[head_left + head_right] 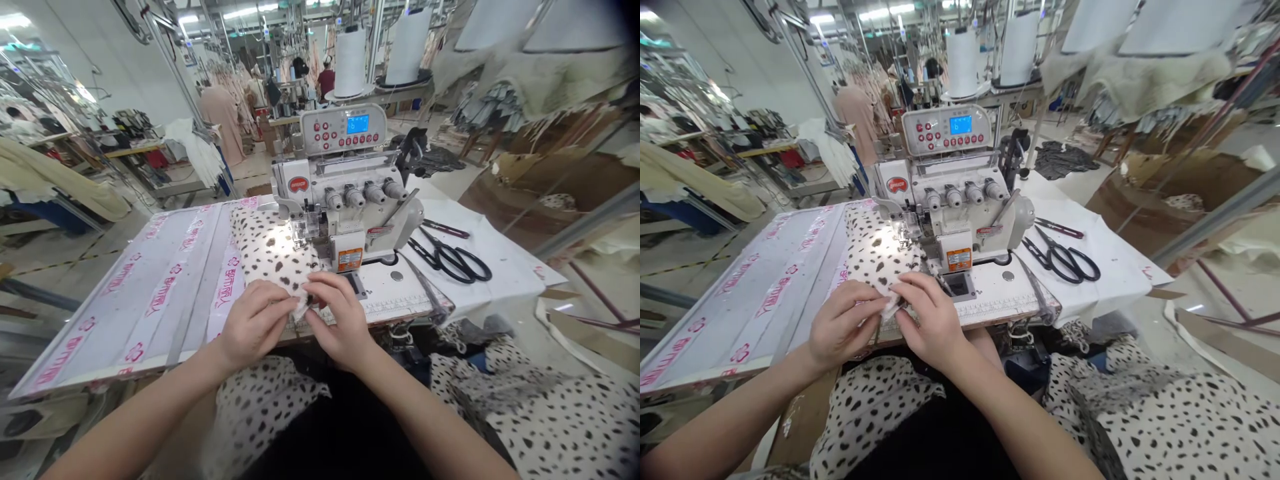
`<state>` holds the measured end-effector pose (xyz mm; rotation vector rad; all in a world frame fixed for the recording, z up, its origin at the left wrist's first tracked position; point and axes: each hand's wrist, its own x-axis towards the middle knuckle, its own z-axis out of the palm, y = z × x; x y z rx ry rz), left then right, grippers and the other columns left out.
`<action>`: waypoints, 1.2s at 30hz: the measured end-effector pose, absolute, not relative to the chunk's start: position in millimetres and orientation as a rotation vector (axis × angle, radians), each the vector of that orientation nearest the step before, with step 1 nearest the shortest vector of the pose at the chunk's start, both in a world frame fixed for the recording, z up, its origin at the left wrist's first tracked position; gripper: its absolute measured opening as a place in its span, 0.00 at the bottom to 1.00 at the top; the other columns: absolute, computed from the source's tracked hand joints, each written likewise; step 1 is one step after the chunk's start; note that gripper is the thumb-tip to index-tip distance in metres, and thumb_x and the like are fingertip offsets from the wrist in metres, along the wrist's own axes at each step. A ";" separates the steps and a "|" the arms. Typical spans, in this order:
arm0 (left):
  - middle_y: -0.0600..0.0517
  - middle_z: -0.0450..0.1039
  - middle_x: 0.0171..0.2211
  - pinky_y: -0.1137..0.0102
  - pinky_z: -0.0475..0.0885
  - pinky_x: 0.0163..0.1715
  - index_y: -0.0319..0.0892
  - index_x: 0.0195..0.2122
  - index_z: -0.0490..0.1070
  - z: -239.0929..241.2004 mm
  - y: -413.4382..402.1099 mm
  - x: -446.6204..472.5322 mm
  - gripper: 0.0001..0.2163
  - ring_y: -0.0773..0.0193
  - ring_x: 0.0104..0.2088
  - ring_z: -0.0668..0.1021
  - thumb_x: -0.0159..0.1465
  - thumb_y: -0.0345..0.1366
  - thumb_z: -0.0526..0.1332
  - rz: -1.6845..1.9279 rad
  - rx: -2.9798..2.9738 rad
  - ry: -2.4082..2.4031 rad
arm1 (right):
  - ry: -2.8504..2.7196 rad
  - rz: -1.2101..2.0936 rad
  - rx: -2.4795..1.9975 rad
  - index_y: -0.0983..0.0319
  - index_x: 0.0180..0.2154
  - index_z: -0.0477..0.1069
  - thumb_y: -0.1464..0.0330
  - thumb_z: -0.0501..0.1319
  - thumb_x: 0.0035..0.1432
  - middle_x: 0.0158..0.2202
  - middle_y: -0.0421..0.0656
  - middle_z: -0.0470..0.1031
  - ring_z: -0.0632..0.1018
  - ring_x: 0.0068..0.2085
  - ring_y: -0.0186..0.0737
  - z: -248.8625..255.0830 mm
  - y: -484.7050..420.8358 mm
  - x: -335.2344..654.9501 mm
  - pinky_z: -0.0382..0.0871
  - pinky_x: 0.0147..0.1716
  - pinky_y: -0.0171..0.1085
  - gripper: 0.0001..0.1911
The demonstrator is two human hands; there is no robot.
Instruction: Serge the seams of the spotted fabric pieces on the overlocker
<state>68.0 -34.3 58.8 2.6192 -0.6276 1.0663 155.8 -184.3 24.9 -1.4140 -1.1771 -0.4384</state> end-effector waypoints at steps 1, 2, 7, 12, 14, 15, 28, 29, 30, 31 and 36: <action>0.48 0.69 0.33 0.67 0.68 0.33 0.41 0.44 0.64 57.6 -34.7 68.7 0.16 0.64 0.35 0.71 0.55 0.20 0.57 1.074 2.597 -0.629 | -1.230 -0.449 -1.426 0.61 0.46 0.65 0.78 0.54 0.55 0.43 0.49 0.70 0.72 0.43 0.42 24.8 -184.8 156.4 0.71 0.39 0.41 0.16; 0.49 0.69 0.33 0.67 0.69 0.33 0.41 0.43 0.63 55.9 -34.8 70.2 0.16 0.64 0.35 0.71 0.55 0.20 0.57 1.082 2.574 -0.630 | -1.277 -0.465 -1.441 0.61 0.45 0.66 0.79 0.54 0.56 0.41 0.48 0.71 0.72 0.41 0.41 24.9 -185.0 156.9 0.71 0.38 0.41 0.15; 0.43 0.69 0.39 0.61 0.68 0.39 0.38 0.48 0.61 48.9 -26.7 90.3 0.17 0.57 0.42 0.71 0.56 0.25 0.56 1.204 2.678 -0.460 | -1.281 -0.504 -1.445 0.64 0.38 0.69 0.78 0.53 0.57 0.36 0.49 0.73 0.74 0.38 0.39 32.5 -184.2 157.1 0.72 0.36 0.38 0.10; 0.46 0.72 0.45 0.60 0.62 0.44 0.42 0.49 0.64 58.0 -3.9 103.5 0.15 0.54 0.50 0.70 0.60 0.28 0.54 1.227 2.878 -0.362 | -1.232 -0.354 -1.388 0.64 0.38 0.69 0.79 0.52 0.57 0.40 0.49 0.73 0.74 0.43 0.38 39.2 -186.9 153.2 0.72 0.41 0.37 0.10; 0.47 0.72 0.46 0.61 0.61 0.43 0.43 0.50 0.64 60.1 2.6 100.0 0.16 0.55 0.51 0.70 0.61 0.26 0.52 1.166 2.971 -0.437 | -1.239 -0.287 -1.407 0.64 0.37 0.69 0.80 0.52 0.57 0.40 0.50 0.74 0.75 0.42 0.38 35.4 -189.2 150.6 0.73 0.41 0.36 0.11; 0.47 0.72 0.47 0.62 0.60 0.43 0.43 0.51 0.64 60.4 4.3 97.4 0.17 0.55 0.51 0.70 0.61 0.25 0.51 1.136 3.014 -0.469 | -1.244 -0.260 -1.417 0.64 0.37 0.69 0.80 0.51 0.57 0.39 0.50 0.74 0.75 0.42 0.38 32.4 -190.2 149.7 0.73 0.40 0.36 0.11; 0.48 0.68 0.51 0.57 0.60 0.48 0.44 0.52 0.63 76.8 7.6 113.7 0.23 0.55 0.52 0.69 0.59 0.19 0.45 0.589 3.294 -0.193 | -1.304 -0.288 -1.547 0.62 0.38 0.66 0.78 0.50 0.58 0.39 0.46 0.74 0.75 0.42 0.37 20.6 -171.9 197.9 0.71 0.37 0.33 0.10; 0.47 0.69 0.50 0.58 0.60 0.46 0.44 0.51 0.63 79.4 7.9 116.3 0.23 0.55 0.51 0.69 0.58 0.19 0.46 0.541 3.307 -0.168 | -1.322 -0.304 -1.578 0.62 0.38 0.66 0.78 0.49 0.58 0.39 0.45 0.74 0.75 0.41 0.37 22.5 -170.4 201.4 0.71 0.35 0.33 0.11; 0.47 0.70 0.48 0.58 0.61 0.45 0.44 0.50 0.64 82.2 7.8 118.8 0.22 0.55 0.50 0.70 0.58 0.18 0.46 0.488 3.320 -0.137 | -1.341 -0.325 -1.622 0.62 0.38 0.66 0.78 0.49 0.58 0.40 0.45 0.74 0.75 0.40 0.37 24.9 -169.0 204.3 0.70 0.33 0.32 0.11; 0.47 0.71 0.46 0.59 0.61 0.43 0.44 0.48 0.65 85.2 7.5 121.5 0.22 0.55 0.48 0.71 0.57 0.18 0.46 0.433 3.327 -0.108 | -1.361 -0.350 -1.680 0.62 0.38 0.66 0.78 0.49 0.58 0.40 0.45 0.74 0.75 0.40 0.37 27.8 -167.9 206.6 0.70 0.32 0.31 0.12; 0.47 0.72 0.33 0.61 0.62 0.36 0.41 0.31 0.68 98.8 3.2 136.7 0.11 0.53 0.40 0.73 0.54 0.20 0.50 0.290 3.350 -0.004 | -1.420 -0.467 -2.011 0.62 0.40 0.68 0.81 0.50 0.54 0.45 0.45 0.73 0.76 0.37 0.39 45.2 -166.3 210.2 0.67 0.25 0.32 0.15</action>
